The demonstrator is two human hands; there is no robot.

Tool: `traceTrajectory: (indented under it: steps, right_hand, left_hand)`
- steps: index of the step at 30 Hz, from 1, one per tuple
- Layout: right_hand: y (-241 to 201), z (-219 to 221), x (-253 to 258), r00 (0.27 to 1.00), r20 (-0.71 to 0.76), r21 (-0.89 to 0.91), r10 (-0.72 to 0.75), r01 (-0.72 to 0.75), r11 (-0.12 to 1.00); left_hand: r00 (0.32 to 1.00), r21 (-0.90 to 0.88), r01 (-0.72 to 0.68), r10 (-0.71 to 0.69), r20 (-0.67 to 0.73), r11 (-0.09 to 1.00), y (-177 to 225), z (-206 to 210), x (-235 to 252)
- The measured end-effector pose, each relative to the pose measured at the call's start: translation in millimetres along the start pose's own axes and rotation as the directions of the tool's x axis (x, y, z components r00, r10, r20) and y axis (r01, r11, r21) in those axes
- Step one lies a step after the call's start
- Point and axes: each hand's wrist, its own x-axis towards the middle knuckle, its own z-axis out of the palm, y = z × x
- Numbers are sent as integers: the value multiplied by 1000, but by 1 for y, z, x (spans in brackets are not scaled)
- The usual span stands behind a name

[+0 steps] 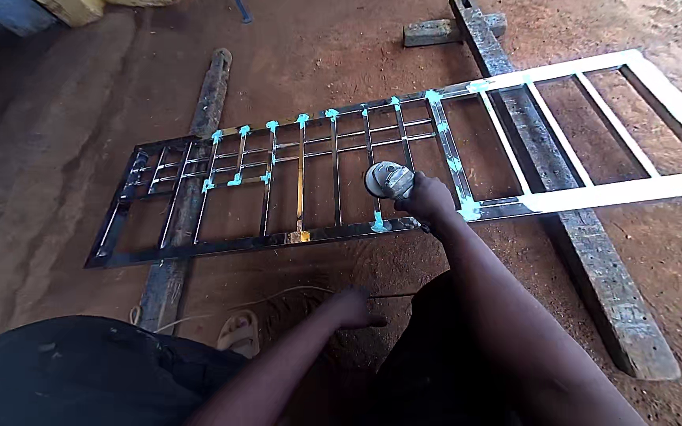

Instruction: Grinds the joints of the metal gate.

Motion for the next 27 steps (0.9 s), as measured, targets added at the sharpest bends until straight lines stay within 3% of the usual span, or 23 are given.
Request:
traceTrajectory:
  steps: [3, 5, 7, 9, 10, 11, 16, 18, 22, 27]
  right_hand:
    - [-4, 6, -8, 997, 82, -90, 12, -5, 996]
    - [-3, 16, -16, 990, 134, -138, 37, -18, 990]
    - [0, 26, -21, 986, 157, -195, 56, -25, 981]
    - [8, 39, -23, 980, 186, -244, 75, -28, 969]
    - [13, 44, -24, 976, 200, -261, 88, -33, 965]
    - [18, 49, -25, 972, 209, -283, 107, -45, 958]
    - [15, 58, -27, 953, 246, -410, 176, -62, 910]
    - [7, 64, -24, 952, 239, -423, 193, -77, 903]
    - [-13, 75, -10, 940, 252, -488, 230, -82, 869]
    - [-20, 69, -14, 942, 189, -540, 278, -137, 831]
  left_hand:
    - [984, -257, -170, 178, 10, 951, 37, -7, 7]
    - [937, -591, -320, 338, -84, 741, 60, 2, 21]
    - [889, -893, -330, 419, -186, 305, 74, 14, 36]
    - [917, -956, -169, 318, -242, -240, 85, 21, 47]
    - [937, -906, -107, 263, -230, -409, 90, 16, 49]
    - [948, -872, -56, 249, -199, -487, 93, 8, 50]
    - [965, -885, 74, 258, -54, -460, 106, -28, 65]
    - [971, -860, 117, 239, -5, -497, 102, -35, 75]
    - [977, -817, 102, 210, -24, -568, 86, -38, 93]
    - [906, -830, 179, 417, -71, -529, 69, -43, 93]
